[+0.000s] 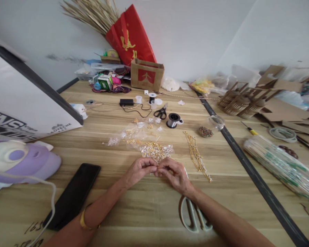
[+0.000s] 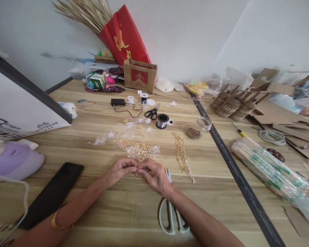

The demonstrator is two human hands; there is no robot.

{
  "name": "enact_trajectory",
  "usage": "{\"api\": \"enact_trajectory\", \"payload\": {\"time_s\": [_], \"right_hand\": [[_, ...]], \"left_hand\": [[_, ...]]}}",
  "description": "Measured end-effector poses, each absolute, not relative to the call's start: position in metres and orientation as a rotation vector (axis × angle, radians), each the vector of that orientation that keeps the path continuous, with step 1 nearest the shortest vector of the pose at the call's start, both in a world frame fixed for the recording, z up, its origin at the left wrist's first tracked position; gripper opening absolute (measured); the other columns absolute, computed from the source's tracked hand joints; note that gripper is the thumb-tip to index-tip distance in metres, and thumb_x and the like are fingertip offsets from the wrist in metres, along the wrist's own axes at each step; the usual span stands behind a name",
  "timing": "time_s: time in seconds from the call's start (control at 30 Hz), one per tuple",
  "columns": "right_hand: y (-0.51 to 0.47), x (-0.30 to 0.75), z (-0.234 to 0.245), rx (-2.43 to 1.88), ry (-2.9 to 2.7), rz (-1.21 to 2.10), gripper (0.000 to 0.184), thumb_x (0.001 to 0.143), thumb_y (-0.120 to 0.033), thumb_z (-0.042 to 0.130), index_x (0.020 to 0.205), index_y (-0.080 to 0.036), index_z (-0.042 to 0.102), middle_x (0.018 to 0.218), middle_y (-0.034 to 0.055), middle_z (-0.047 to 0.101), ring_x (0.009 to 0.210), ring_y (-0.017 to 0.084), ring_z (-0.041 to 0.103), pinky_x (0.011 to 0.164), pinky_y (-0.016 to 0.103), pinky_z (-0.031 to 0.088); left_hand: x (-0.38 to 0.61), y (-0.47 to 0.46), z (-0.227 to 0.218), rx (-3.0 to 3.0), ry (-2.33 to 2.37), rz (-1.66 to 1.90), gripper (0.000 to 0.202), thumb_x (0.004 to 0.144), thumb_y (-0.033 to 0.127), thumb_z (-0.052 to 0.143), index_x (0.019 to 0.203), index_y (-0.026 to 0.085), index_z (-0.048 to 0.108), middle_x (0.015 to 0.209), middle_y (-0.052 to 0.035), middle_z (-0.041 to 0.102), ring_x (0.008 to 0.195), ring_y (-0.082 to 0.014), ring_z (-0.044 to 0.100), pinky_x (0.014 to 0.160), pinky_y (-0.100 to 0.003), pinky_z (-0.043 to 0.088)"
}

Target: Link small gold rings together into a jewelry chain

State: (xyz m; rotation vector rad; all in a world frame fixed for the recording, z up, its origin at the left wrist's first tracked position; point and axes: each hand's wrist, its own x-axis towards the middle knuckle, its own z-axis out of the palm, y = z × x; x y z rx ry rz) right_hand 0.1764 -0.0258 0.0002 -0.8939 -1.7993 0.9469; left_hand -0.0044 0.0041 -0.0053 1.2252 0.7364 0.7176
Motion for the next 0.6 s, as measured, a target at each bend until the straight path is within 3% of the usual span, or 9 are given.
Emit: {"api": "enact_trajectory", "payload": {"time_s": [0.4,0.6], "right_hand": [[-0.0259,0.1765,0.0029,-0.900,-1.790,1.033,0.015,0.090,-0.028,0.054,0.081,-0.018,0.061,0.073,0.0031,0.062,0.066,0.013,0.056,0.063,0.026,0.046],[-0.0253,0.1753,-0.0031,-0.937,-1.674,1.076,0.013,0.085,-0.031,0.062,0.084,-0.018,0.060,0.076,0.0032,0.062,0.068,0.013,0.059,0.060,0.024,0.047]], "left_hand": [[-0.0041,0.0034,-0.0017,1.200,0.708,0.716,0.024,0.072,0.035,0.071,0.072,0.012,0.064,0.063,-0.0012,0.066,0.064,-0.0132,0.061,0.067,-0.025,0.047],[-0.0033,0.0023,-0.0002,1.180,0.747,0.738,0.025,0.071,0.035,0.071,0.073,0.011,0.064,0.064,-0.0010,0.066,0.063,-0.0118,0.059,0.066,-0.023,0.046]]}}
